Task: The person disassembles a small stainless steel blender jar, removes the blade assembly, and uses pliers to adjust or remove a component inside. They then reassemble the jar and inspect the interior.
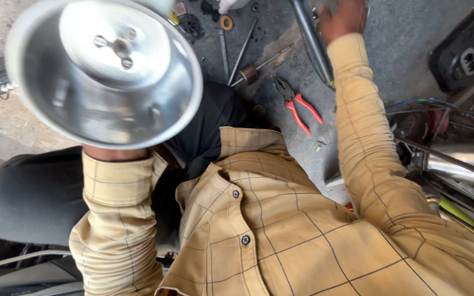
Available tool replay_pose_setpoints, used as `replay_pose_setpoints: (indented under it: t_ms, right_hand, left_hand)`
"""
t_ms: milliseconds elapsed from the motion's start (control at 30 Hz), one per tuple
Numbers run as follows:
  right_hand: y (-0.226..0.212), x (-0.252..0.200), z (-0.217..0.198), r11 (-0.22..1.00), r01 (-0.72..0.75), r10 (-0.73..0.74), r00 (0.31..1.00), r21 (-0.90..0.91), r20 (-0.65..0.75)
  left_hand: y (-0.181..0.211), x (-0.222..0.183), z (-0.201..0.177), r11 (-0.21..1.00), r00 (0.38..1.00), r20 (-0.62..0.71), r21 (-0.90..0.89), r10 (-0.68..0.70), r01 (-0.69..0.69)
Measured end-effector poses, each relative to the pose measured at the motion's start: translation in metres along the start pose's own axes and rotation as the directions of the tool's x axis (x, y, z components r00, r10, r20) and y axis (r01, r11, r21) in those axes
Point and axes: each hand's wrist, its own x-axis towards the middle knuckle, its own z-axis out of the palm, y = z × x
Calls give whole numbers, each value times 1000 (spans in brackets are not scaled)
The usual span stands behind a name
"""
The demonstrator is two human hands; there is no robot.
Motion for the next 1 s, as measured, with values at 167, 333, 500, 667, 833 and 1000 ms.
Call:
replay_pose_setpoints:
  t_ms: [167, 333, 500, 667, 833, 1000]
  right_hand:
    - [20, -46, 18, 979, -154, 134, 980, 137, 146]
    - [36, -47, 25, 856, -277, 257, 961, 436, 106]
    - [11, -30, -23, 345, -548, 546, 778, 762, 312]
    - [-93, 0, -145, 130, -347, 307, 905, 929, 295]
    - [-203, 31, -238, 425, -241, 12, 965, 872, 261]
    - [-270, 58, -251, 726, 141, -351, 918, 673, 187]
  left_hand:
    - [2, -4, -18, 986, 994, 41, 128, 106, -110]
    - [-3, 1, -18, 907, 980, 131, -375, -150, 189]
    - [-13, 18, 0, 967, 998, -48, -250, 36, -47]
    - [-21, 35, 40, 984, 998, -29, -164, 61, -65]
    - [-37, 49, 61, 986, 984, -146, -151, -100, 78]
    - [-54, 50, 61, 972, 986, -130, -224, -104, 73]
